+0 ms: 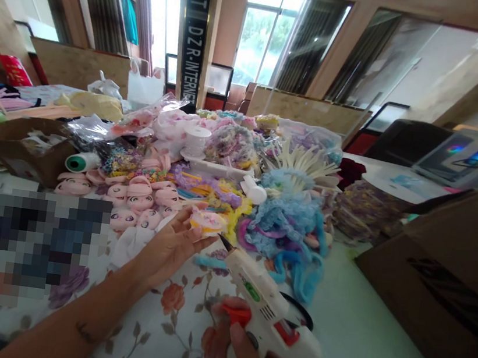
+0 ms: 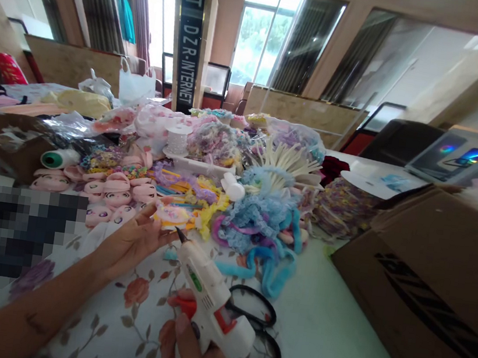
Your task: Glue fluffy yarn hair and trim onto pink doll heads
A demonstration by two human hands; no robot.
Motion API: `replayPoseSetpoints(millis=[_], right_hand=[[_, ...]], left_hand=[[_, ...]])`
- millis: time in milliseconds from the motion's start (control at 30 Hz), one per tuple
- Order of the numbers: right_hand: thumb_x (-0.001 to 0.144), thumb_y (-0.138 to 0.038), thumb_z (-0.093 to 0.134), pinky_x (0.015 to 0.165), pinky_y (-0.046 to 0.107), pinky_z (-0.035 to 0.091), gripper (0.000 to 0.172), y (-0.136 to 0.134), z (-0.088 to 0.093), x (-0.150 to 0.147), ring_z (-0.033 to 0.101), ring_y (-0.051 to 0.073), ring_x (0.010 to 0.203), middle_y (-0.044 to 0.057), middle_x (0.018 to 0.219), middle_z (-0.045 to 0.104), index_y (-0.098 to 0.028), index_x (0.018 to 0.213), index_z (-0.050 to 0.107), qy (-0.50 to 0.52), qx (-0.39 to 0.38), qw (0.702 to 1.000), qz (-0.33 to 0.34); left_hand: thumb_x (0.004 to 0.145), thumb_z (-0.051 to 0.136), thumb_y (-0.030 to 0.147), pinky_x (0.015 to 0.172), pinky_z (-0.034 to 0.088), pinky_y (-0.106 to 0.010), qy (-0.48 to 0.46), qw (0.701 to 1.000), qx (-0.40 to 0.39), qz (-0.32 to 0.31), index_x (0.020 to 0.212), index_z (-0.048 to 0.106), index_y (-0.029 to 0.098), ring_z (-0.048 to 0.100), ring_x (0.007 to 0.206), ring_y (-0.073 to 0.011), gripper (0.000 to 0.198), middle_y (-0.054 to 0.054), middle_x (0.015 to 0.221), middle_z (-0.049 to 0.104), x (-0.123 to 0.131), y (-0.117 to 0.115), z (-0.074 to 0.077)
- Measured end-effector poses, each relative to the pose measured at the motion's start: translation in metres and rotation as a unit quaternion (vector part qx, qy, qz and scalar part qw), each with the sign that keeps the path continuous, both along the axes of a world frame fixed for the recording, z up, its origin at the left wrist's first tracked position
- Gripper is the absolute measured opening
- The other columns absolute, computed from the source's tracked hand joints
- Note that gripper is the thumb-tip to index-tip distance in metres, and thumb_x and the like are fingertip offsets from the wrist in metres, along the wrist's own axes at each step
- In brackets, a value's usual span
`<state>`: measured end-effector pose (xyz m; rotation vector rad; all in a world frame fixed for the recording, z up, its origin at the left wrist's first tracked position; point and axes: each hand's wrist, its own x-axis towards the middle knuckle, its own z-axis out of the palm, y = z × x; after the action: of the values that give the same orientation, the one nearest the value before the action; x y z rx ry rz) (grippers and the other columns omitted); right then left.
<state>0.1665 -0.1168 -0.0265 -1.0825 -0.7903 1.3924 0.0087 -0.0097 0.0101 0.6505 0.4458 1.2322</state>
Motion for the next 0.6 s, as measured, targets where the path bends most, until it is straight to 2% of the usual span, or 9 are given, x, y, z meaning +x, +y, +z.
replayPoseSetpoints(millis=[133,300,600], right_hand=[[0.072,-0.054,0.072,0.043,0.026,0.036,0.040,0.002,-0.002,-0.006,0.047,0.013,0.041,-0.002,0.043,0.053,-0.015,0.081,0.067,0.008,0.014,1.000,0.004],[0.070,-0.056,0.073,0.045,0.025,0.036,0.043,0.001,-0.004,-0.009,0.045,0.012,0.044,-0.003,0.044,0.051,-0.015,0.079,0.066,-0.021,-0.001,1.000,-0.008],[0.074,-0.061,0.066,0.049,0.028,0.040,0.045,-0.003,-0.007,-0.012,0.049,0.014,0.045,-0.001,0.047,0.055,-0.016,0.078,0.063,-0.066,-0.025,0.997,-0.043]], left_hand=[[0.074,0.070,0.011,0.102,0.042,-0.037,0.028,0.999,0.009,0.013,0.117,0.055,0.027,0.061,0.106,-0.0187,0.049,-0.001,0.107,0.065,-0.001,0.000,0.001],[0.071,0.072,0.009,0.101,0.042,-0.034,0.029,0.999,0.029,0.016,0.111,0.057,0.022,0.059,0.110,-0.0201,0.045,-0.004,0.114,0.063,0.000,0.002,0.000],[0.064,0.078,0.009,0.105,0.037,-0.039,0.044,0.999,0.003,0.016,0.111,0.058,0.022,0.059,0.111,-0.0235,0.053,-0.006,0.114,0.065,0.003,-0.001,0.001]])
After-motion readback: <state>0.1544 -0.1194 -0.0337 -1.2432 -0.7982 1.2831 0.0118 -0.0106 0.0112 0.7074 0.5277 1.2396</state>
